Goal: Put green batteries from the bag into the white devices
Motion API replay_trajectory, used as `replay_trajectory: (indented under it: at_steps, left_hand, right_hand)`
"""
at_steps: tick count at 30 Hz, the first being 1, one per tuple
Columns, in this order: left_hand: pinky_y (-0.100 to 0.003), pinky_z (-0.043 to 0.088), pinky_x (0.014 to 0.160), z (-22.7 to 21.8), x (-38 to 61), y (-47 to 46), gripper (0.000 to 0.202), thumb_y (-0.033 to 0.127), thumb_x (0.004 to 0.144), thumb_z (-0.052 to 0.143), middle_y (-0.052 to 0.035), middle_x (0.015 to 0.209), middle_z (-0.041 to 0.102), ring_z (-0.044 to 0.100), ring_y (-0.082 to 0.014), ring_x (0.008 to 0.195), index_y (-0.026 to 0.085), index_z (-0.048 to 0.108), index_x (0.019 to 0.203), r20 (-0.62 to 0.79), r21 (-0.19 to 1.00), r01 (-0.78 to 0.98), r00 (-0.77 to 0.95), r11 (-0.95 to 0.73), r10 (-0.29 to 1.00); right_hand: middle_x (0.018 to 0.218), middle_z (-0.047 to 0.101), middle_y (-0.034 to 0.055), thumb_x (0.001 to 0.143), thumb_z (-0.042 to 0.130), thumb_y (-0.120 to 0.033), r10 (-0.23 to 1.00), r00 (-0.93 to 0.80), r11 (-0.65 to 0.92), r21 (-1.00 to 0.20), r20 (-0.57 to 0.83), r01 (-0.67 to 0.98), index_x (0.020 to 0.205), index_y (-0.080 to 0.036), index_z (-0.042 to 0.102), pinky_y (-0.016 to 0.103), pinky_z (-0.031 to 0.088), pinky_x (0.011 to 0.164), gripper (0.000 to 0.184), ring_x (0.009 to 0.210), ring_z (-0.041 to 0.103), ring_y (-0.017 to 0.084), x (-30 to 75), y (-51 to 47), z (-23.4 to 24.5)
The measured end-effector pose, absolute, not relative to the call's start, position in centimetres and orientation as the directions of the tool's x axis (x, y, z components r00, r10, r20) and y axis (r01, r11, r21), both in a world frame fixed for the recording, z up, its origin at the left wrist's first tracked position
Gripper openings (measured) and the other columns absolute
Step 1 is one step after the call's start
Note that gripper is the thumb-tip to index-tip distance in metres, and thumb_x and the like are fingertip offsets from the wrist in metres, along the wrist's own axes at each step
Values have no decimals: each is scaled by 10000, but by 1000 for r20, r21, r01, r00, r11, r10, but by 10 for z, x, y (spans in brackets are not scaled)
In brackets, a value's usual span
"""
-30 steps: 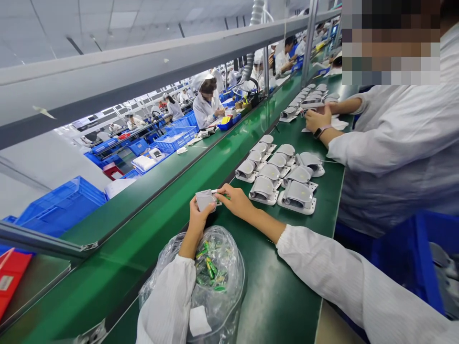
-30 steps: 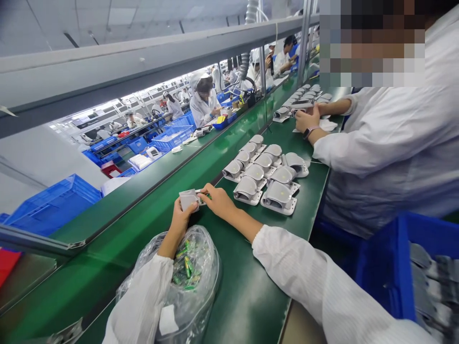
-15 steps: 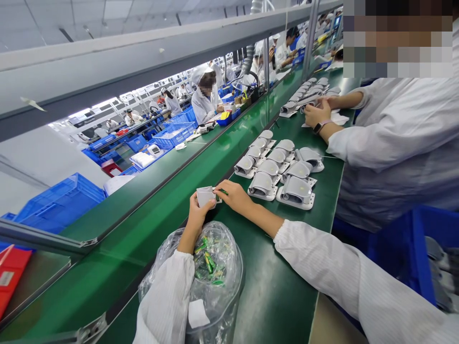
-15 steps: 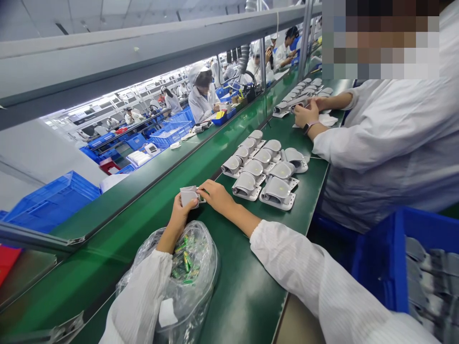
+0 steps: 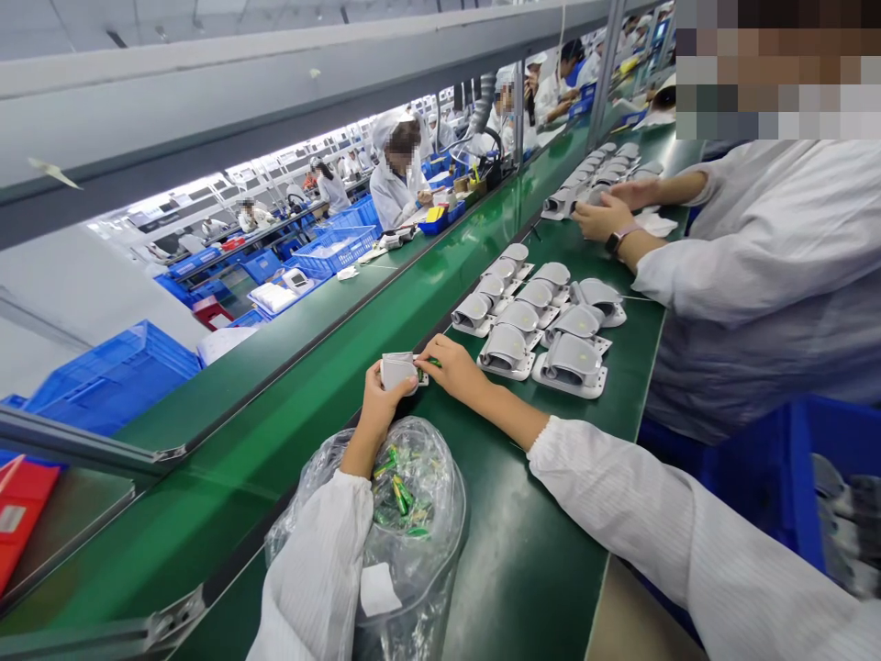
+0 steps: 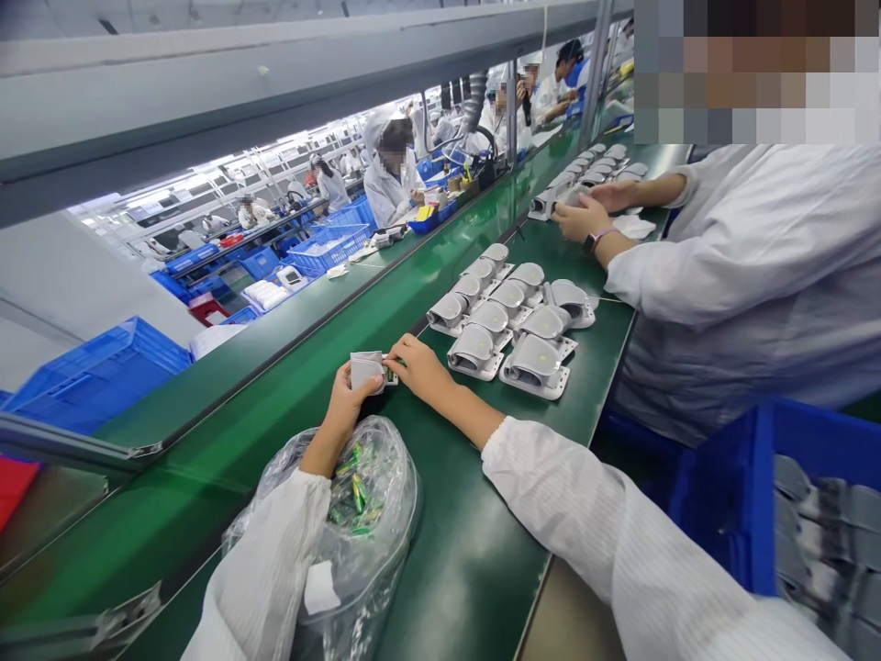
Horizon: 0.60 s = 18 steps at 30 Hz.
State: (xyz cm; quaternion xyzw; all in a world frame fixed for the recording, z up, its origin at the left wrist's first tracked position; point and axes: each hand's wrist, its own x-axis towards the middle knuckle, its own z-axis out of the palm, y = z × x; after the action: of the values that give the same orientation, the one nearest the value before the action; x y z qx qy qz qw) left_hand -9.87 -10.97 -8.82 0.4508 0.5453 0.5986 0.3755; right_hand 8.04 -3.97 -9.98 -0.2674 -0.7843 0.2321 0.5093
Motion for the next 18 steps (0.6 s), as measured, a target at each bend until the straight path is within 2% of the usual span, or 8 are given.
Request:
replay_trajectory:
  at_steps: [3, 7, 14, 18]
  left_hand:
    - [-430, 545, 966, -88, -98, -108, 855, 420, 588, 1010, -128, 1125, 725, 697, -280, 1047, 157, 584, 1281, 113, 993, 56, -350, -100, 930]
    - [-419, 544, 944, -89, -102, -104, 846, 392, 533, 1026, -129, 1113, 732, 701, -273, 1004, 144, 627, 1237, 69, 997, 51, -346, -55, 936]
    - [-407, 540, 921, -85, -101, -103, 775, 401, 530, 1014, -146, 1156, 736, 699, -282, 1016, 134, 682, 1178, 49, 995, 95, -345, -17, 937]
    - [-391, 539, 882, -82, -98, -104, 735, 408, 557, 991, -137, 1118, 744, 697, -269, 972, 131, 695, 1171, 61, 994, 109, -359, -23, 931]
  right_hand:
    - [838, 573, 19, 983, 647, -206, 656, -392, 743, -641, 644, 190, 803, -192, 581, 281, 398, 732, 193, 783, 552, 173, 81, -39, -99]
    - [757, 541, -4, 962, 648, -175, 658, -479, 734, -637, 581, 236, 753, -193, 527, 261, 331, 691, 242, 720, 505, 155, 84, -36, -96]
    - [741, 625, 23, 1006, 641, -204, 620, -616, 767, -542, 485, 345, 777, -167, 625, 266, 286, 664, 232, 684, 514, 146, 96, -36, -87]
    - [794, 678, 55, 1035, 628, -227, 594, -675, 789, -482, 438, 381, 793, -151, 667, 268, 303, 684, 257, 738, 561, 158, 97, -36, -83]
